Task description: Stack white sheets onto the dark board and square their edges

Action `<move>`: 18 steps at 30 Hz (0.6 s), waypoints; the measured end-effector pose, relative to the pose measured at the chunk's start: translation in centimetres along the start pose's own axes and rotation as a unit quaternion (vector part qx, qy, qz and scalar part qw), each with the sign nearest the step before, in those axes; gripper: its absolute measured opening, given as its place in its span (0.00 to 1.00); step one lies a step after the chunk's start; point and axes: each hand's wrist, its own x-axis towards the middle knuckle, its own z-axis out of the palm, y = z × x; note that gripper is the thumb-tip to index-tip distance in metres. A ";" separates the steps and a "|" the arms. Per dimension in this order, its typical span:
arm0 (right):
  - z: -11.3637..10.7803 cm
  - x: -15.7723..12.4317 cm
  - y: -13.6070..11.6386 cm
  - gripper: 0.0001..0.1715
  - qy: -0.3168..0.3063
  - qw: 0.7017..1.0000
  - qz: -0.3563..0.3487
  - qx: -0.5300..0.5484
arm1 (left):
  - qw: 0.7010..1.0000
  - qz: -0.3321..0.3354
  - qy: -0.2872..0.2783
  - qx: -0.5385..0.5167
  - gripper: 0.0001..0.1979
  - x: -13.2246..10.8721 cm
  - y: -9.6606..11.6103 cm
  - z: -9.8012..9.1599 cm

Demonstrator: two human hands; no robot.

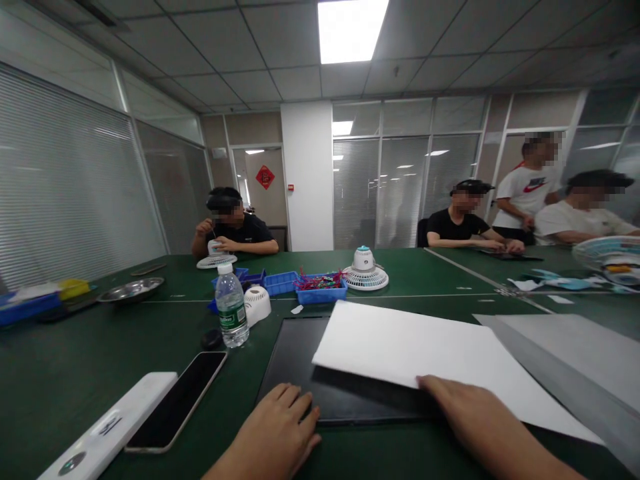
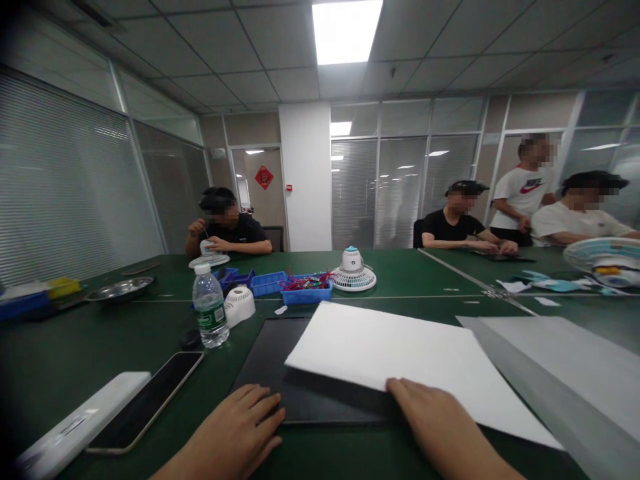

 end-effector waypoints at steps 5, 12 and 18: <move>2.4 1.1 -4.1 0.30 -0.035 0.996 -0.081 0.012 | 0.989 0.052 0.141 -0.010 0.03 0.0 -0.6 0.2; -0.9 1.6 -4.2 0.24 -0.108 0.984 -0.118 0.082 | 0.999 0.037 0.003 -0.039 0.24 0.2 -1.4 1.5; -0.9 0.9 4.6 0.31 -0.060 0.993 0.088 -0.051 | 0.998 0.025 -0.045 -0.033 0.18 -0.2 -2.9 0.5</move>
